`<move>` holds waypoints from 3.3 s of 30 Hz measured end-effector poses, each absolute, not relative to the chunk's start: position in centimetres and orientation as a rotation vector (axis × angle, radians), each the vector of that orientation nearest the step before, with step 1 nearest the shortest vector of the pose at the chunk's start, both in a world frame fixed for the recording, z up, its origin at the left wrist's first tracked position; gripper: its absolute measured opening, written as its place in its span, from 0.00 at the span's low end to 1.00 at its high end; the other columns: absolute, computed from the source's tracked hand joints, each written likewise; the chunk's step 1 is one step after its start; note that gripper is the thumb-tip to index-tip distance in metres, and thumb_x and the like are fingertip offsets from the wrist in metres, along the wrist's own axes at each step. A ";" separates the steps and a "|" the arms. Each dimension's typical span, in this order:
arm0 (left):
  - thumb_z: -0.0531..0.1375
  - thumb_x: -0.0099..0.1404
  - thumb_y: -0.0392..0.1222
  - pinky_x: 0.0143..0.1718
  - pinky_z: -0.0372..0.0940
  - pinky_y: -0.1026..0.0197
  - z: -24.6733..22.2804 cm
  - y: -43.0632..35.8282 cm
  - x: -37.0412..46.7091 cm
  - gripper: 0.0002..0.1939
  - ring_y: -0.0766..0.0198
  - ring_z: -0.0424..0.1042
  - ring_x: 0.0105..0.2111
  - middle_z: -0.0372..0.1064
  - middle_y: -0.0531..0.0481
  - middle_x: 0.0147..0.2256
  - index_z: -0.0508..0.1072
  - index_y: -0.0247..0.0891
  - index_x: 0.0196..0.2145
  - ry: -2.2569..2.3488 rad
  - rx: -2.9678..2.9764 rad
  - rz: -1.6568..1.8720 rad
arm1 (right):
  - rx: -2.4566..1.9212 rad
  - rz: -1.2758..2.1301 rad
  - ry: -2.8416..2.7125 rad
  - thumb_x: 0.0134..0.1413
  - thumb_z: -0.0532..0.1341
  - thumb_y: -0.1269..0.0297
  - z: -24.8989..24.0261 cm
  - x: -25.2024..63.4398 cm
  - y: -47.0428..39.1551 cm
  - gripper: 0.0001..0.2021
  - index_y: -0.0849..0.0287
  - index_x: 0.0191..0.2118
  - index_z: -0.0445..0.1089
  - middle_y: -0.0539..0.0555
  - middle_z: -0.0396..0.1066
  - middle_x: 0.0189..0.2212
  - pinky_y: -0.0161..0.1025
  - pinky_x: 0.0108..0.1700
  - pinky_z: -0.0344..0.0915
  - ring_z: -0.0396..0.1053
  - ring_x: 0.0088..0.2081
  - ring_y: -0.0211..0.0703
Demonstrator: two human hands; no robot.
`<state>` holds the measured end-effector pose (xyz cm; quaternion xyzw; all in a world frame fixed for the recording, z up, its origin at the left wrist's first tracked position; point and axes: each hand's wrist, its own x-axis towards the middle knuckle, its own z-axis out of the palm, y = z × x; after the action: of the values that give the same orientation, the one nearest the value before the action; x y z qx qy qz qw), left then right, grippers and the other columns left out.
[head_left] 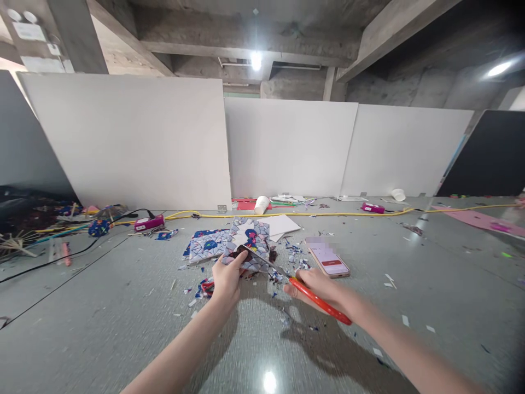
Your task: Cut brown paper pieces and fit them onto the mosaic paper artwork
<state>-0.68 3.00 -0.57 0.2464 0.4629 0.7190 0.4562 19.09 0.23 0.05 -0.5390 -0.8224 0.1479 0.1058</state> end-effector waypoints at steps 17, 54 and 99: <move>0.68 0.37 0.38 0.23 0.66 0.63 -1.4 3.1 -0.6 0.16 0.63 0.71 0.20 0.70 0.53 0.21 0.69 0.34 0.26 1.165 0.668 1.783 | -1.611 0.421 -2.360 0.48 0.51 0.43 -1.2 19.4 -0.4 0.22 0.61 0.28 0.64 0.57 0.70 0.25 0.34 0.25 0.56 0.69 0.26 0.45; 0.67 0.37 0.34 0.22 0.67 0.66 -0.4 2.8 -0.5 0.13 0.67 0.69 0.19 0.69 0.54 0.19 0.67 0.33 0.21 1.102 0.606 1.739 | -1.434 0.519 -2.433 0.47 0.54 0.47 -1.0 21.6 0.5 0.17 0.58 0.28 0.62 0.51 0.66 0.22 0.34 0.24 0.52 0.63 0.22 0.40; 0.68 0.38 0.37 0.20 0.59 0.70 -2.4 3.0 -0.5 0.15 0.69 0.68 0.20 0.69 0.56 0.20 0.70 0.35 0.26 1.109 0.726 1.609 | -1.495 0.318 -1.906 0.54 0.47 0.49 1.2 20.7 0.0 0.19 0.56 0.20 0.55 0.48 0.60 0.15 0.34 0.24 0.54 0.61 0.19 0.38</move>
<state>-0.47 2.99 -2.39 0.3007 0.4595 0.6666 0.5041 20.72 0.01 1.23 -0.5748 -0.7332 0.1223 0.3421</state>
